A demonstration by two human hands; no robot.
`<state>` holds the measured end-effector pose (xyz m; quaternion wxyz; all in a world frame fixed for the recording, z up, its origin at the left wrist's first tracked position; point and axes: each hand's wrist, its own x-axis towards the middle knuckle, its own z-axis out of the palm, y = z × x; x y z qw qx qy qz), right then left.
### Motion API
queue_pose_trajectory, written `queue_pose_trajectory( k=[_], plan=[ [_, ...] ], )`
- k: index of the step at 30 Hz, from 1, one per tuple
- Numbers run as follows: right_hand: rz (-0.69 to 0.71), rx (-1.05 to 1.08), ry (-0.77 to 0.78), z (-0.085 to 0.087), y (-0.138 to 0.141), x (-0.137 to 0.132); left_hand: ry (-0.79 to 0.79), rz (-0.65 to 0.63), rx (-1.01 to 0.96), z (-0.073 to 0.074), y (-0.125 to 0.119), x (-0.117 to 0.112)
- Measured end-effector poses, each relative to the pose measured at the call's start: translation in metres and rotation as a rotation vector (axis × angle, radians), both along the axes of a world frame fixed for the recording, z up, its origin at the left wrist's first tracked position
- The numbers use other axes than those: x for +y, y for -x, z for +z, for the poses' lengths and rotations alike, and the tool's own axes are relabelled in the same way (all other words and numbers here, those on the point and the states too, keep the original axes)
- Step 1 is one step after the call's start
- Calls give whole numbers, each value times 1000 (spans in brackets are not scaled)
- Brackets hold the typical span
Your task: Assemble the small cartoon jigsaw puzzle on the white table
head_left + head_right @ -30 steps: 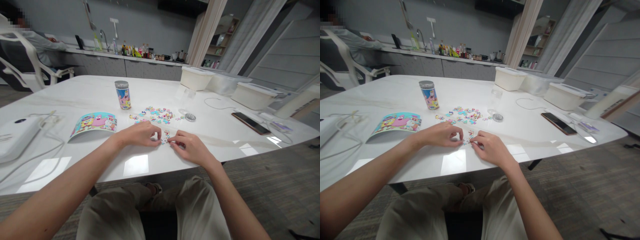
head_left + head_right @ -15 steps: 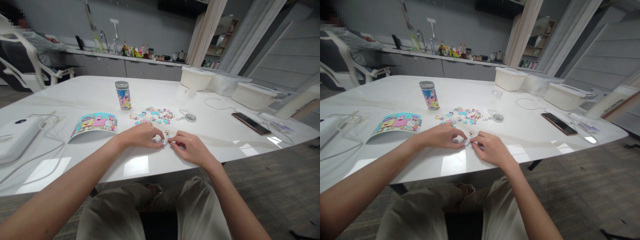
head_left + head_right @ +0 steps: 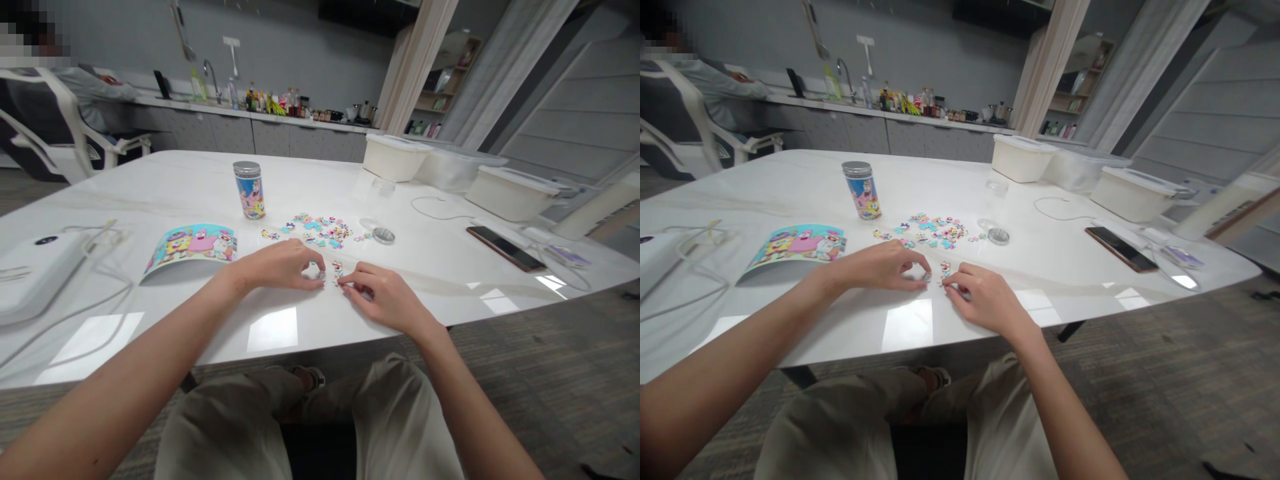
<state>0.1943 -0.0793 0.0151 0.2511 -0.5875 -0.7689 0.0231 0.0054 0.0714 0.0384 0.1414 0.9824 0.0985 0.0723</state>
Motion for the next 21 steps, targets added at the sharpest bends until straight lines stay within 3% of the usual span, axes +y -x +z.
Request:
queue_pose_trajectory(
  k=[12, 21],
  plan=[
    [-2, 13, 4, 1, 1, 0, 119, 35, 52, 3, 1, -1],
    [6, -6, 3, -1, 0, 1, 146, -16, -53, -2, -5, -9]
  ],
)
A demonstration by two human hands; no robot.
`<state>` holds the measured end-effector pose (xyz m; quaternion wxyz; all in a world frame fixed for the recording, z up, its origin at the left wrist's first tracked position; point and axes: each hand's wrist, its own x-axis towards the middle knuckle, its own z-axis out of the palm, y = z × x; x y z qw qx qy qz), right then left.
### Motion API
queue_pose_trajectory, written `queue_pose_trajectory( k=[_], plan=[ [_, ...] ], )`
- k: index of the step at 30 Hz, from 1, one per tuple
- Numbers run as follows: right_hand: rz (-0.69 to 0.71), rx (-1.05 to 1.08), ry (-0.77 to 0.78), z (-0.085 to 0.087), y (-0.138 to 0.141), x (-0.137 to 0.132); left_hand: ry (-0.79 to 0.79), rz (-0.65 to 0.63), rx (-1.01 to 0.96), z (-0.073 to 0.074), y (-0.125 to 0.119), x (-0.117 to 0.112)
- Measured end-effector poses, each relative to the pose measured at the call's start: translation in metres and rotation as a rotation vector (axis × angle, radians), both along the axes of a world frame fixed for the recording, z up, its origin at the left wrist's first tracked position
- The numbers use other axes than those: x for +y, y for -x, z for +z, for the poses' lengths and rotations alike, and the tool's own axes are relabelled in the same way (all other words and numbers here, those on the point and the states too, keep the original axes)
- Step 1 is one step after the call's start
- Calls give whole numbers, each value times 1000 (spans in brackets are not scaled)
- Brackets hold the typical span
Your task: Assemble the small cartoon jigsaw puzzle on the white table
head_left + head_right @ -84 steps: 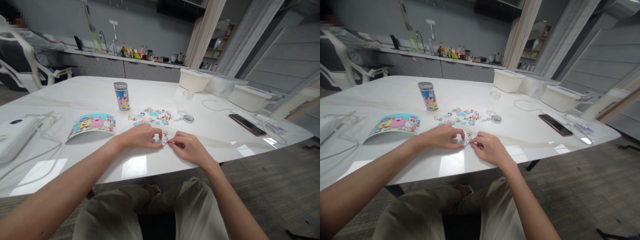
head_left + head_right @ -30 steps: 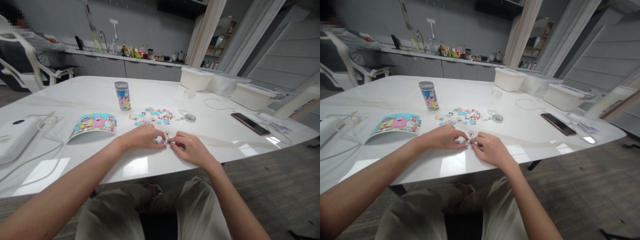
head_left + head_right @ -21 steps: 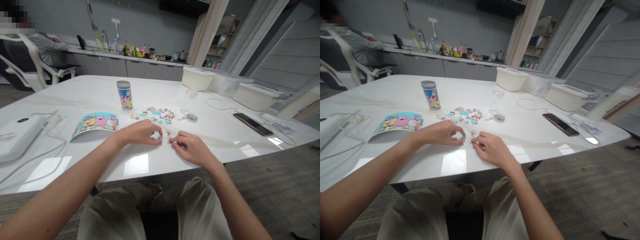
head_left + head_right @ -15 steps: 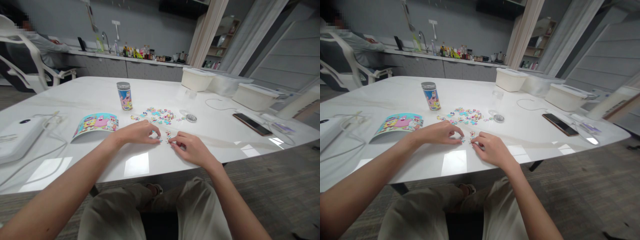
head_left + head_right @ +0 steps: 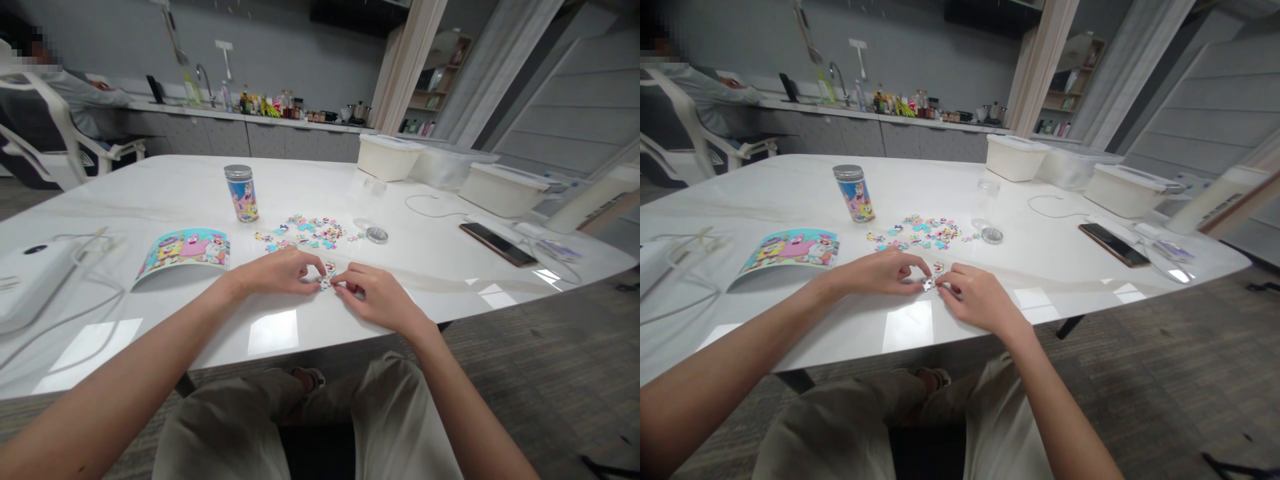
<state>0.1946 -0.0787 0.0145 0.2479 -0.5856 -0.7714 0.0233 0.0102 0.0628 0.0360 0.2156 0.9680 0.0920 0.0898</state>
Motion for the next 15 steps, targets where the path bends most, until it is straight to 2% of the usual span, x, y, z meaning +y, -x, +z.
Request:
queue_pose_trajectory(
  k=[6, 15],
  plan=[
    [4, -2, 2, 0, 0, 0, -2, -23, 29, 4, -2, -3],
    [6, 4, -5, 1, 1, 0, -18, -18, 11, 3, -2, -2]
  ],
)
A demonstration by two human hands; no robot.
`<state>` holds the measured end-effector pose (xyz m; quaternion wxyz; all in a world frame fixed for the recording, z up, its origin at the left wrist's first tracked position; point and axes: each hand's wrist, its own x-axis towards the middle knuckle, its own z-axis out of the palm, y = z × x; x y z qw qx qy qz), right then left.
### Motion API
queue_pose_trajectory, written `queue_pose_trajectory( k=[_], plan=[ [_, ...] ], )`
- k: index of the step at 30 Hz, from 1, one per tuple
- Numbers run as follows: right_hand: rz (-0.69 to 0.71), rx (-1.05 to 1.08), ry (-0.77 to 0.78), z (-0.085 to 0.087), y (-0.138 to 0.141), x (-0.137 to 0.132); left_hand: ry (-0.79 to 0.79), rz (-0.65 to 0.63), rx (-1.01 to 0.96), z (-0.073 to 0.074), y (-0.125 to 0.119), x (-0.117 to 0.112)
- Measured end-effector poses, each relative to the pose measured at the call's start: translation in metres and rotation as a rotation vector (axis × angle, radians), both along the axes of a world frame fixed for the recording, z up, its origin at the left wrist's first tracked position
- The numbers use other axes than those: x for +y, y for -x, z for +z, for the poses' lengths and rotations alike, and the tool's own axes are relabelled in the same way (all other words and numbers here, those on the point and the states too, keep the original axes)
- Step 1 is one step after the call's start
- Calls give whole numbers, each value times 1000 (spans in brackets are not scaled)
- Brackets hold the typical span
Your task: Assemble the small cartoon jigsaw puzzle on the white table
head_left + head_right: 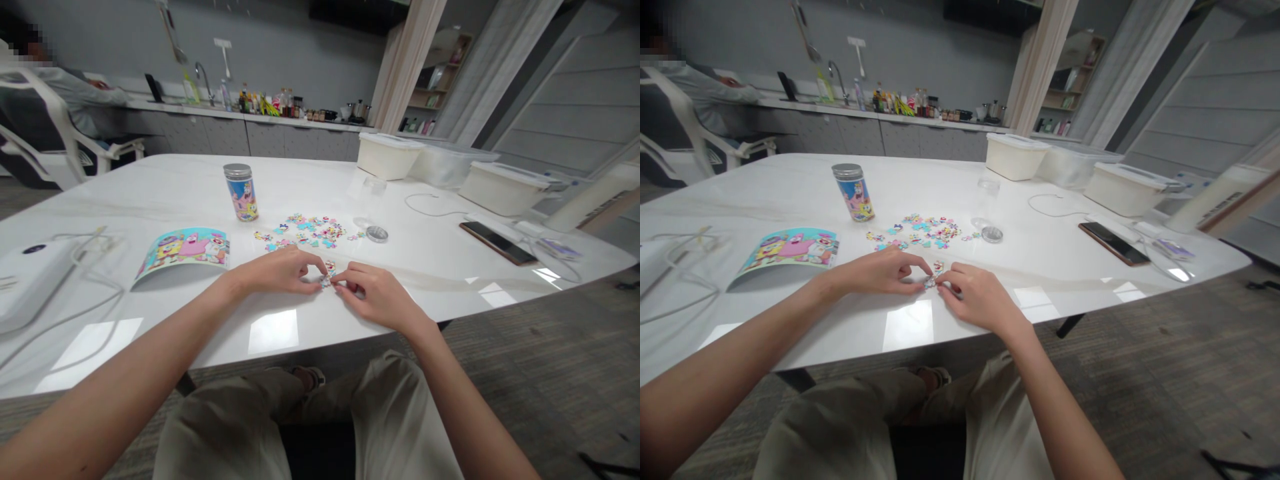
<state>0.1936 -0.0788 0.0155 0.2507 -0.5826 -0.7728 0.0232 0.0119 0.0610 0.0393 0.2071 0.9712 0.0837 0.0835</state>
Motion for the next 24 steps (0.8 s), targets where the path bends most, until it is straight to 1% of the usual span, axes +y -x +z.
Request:
queue_pose_trajectory(
  k=[12, 19, 24],
  plan=[
    [3, 3, 3, 0, -1, 0, 1, 31, -5, -1, -1, 0],
    [6, 1, 11, 0, -1, 0, 2, 5, -32, -4, -1, 1],
    [2, 4, 12, 1, -1, 0, 6, 18, -12, -1, -1, -1]
  ],
)
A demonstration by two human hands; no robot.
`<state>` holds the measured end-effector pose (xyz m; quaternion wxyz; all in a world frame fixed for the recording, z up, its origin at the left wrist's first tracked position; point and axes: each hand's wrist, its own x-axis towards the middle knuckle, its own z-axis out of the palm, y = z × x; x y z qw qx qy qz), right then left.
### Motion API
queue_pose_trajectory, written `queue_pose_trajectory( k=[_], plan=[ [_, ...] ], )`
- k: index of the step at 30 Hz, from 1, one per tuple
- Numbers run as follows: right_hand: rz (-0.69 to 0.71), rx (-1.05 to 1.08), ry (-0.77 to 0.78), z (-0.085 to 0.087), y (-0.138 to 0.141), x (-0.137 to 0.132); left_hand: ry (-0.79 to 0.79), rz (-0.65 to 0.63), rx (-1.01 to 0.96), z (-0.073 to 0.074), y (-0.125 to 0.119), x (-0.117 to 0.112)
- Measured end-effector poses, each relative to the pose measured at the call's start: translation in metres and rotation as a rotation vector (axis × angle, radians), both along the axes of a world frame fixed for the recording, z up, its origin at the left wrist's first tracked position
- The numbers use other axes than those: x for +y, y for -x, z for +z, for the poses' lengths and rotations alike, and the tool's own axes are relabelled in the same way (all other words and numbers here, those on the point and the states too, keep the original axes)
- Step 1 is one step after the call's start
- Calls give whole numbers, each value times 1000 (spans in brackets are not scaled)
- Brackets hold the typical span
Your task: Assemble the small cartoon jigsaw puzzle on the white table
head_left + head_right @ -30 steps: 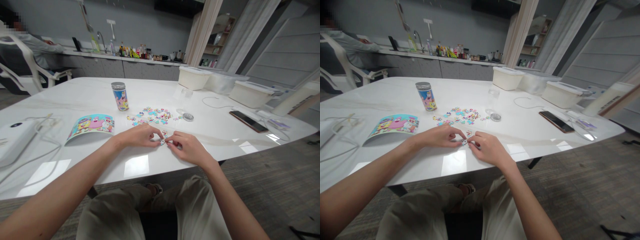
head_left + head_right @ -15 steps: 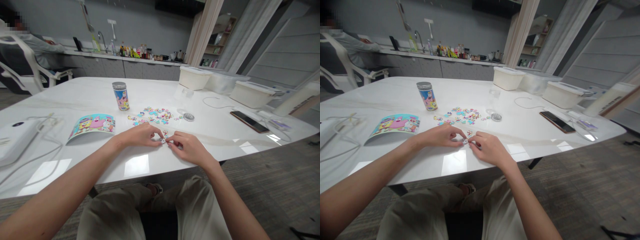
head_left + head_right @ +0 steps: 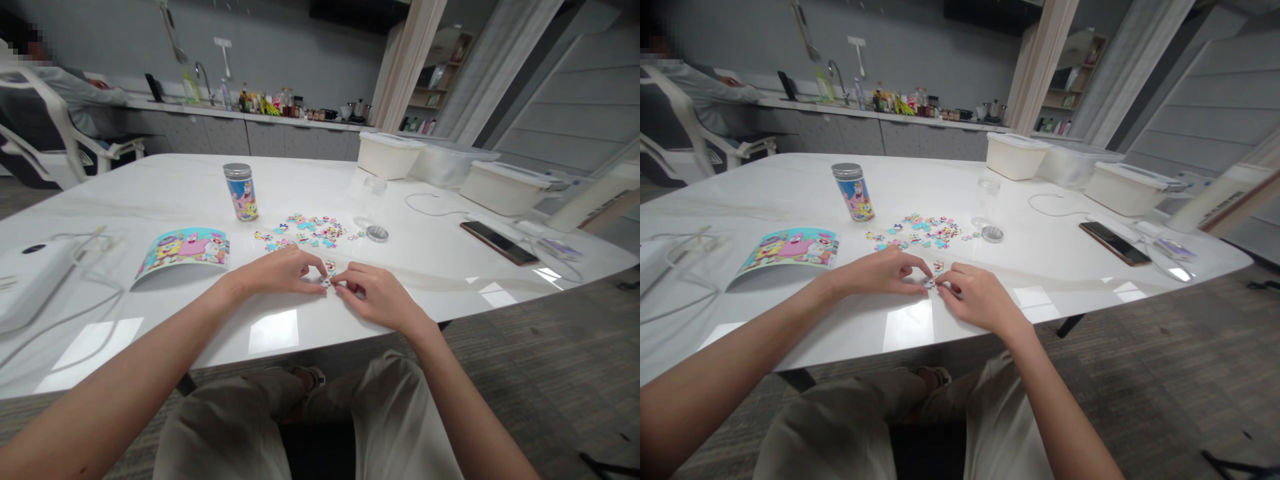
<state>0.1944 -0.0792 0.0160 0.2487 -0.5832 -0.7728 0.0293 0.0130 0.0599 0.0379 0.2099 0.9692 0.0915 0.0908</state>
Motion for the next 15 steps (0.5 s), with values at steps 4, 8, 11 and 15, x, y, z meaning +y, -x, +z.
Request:
queue_pose_trajectory(
  k=[4, 8, 11, 15],
  plan=[
    [1, 2, -1, 0, 0, 0, -13, 7, -4, 1, 0, -1],
    [-1, 0, 5, 0, 0, 0, -26, 13, -14, -2, -1, 1],
    [2, -1, 3, 0, 0, 0, -33, 40, -8, -4, -2, 3],
    [6, -8, 2, 1, 1, 0, -31, 67, -3, -4, -3, 2]
  ],
)
